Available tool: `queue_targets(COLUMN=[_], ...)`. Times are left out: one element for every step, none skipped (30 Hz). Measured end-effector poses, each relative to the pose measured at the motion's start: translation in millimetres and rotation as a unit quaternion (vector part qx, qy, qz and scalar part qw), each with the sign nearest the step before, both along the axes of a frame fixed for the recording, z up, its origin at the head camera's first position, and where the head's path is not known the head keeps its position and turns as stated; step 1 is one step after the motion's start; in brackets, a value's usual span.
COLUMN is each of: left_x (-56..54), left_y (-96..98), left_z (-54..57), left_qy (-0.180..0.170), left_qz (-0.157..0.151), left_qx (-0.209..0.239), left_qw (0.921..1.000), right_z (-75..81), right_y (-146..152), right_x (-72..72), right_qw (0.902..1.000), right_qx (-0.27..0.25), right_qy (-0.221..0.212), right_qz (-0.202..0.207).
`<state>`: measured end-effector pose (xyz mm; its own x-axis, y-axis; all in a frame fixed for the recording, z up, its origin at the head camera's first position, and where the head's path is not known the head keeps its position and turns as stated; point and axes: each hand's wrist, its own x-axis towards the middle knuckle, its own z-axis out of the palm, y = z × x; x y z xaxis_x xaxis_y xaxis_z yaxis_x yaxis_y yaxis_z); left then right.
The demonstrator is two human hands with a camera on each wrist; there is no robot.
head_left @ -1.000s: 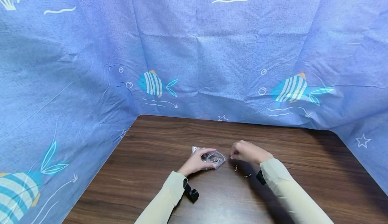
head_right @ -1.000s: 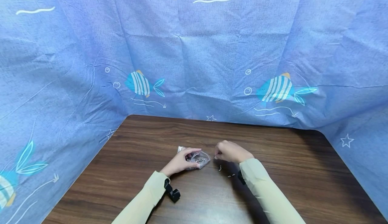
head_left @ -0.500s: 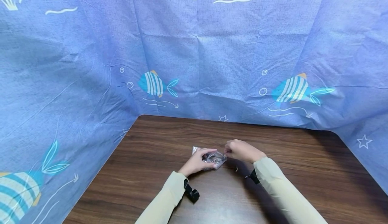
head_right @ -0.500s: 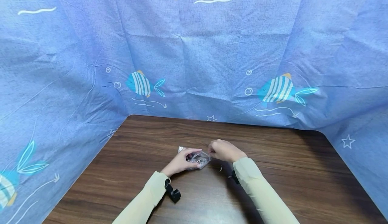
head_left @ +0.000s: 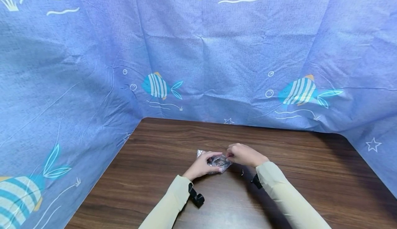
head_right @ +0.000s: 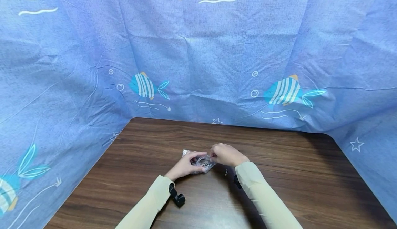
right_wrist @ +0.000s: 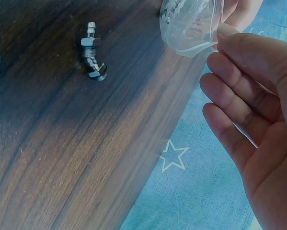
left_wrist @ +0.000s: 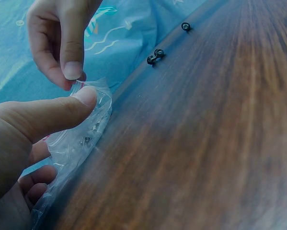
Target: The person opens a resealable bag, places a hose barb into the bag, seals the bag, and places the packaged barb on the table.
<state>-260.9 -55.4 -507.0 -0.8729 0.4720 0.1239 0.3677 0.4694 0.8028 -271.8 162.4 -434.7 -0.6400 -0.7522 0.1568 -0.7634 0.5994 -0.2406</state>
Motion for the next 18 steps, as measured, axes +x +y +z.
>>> queue_targets(left_x=[0.0, 0.0, 0.0, 0.0, 0.0, 0.0, 0.1, 0.1, 0.0, -0.1, -0.2, -0.2, -0.3, -0.3, -0.4, -0.4, -0.4, -0.4], left_y=[0.0, 0.0, 0.0, -0.1, -0.1, -0.2, -0.2, -0.2, -0.3, -0.2, -0.3, -0.3, -0.3, -0.4, -0.4, -0.4, -0.4, -0.4], left_z=[0.1, 0.0, -0.2, -0.5, -0.7, -1.0, -1.1, -1.3, -1.5, -1.6, -1.6, -1.5, -1.4, -1.4, -1.5, -1.4, -1.2, -1.0], left_qy=[0.0, 0.001, 0.002, 0.003, 0.002, 0.003, 0.004, 0.004, 0.004, 0.005, 0.007, 0.008, 0.009, 0.009, 0.01, 0.01, 0.011, 0.011], left_qz=[0.0, 0.001, 0.001, 0.001, 0.001, 0.001, 0.002, 0.002, 0.002, 0.002, 0.002, 0.001, 0.001, 0.001, 0.001, 0.001, 0.0, 0.0], left_qx=[0.0, -0.001, 0.0, 0.0, 0.0, 0.0, 0.0, -0.001, -0.001, 0.0, -0.001, -0.001, -0.001, -0.001, -0.001, 0.0, -0.001, -0.001], left_qw=[1.0, 1.0, 1.0, 1.0, 1.0, 1.0, 1.0, 1.0, 1.0, 1.0, 1.0, 1.0, 1.0, 1.0, 0.9999, 0.9999, 0.9999, 0.9999], right_z=[-0.1, -0.3, -0.6, -0.9, -1.2, -1.2, -1.2, -1.0, -0.6, -0.3, 0.2, 0.7, 1.0, 1.0, 0.9, 0.4, -0.5, -1.4], right_y=[-0.1, -0.1, 0.0, 0.2, 0.6, 1.3, 2.2, 3.3, 4.8, 6.4, 8.0, 9.8, 11.3, 13.1, 14.8, 16.5, 17.9, 19.4], right_x=[0.2, 0.5, 0.8, 1.2, 1.8, 2.5, 3.1, 3.7, 4.5, 5.1, 5.7, 6.2, 6.6, 7.2, 7.7, 8.1, 8.6, 9.3], right_qw=[1.0, 1.0, 1.0, 1.0, 1.0, 0.9999, 0.9999, 0.9998, 0.9996, 0.9994, 0.9992, 0.9989, 0.9987, 0.9985, 0.9982, 0.9981, 0.9978, 0.9977], right_qx=[-0.001, -0.001, -0.001, 0.0, 0.001, 0.001, 0.0, 0.0, 0.001, -0.001, -0.003, -0.007, -0.008, -0.008, -0.009, -0.009, -0.01, -0.011], right_qy=[0.0, -0.001, -0.001, -0.002, -0.004, -0.006, -0.01, -0.015, -0.021, -0.027, -0.034, -0.039, -0.044, -0.047, -0.051, -0.054, -0.057, -0.058], right_qz=[0.0, -0.002, -0.004, -0.006, -0.009, -0.01, -0.013, -0.016, -0.019, -0.021, -0.023, -0.023, -0.024, -0.026, -0.028, -0.03, -0.033, -0.034])
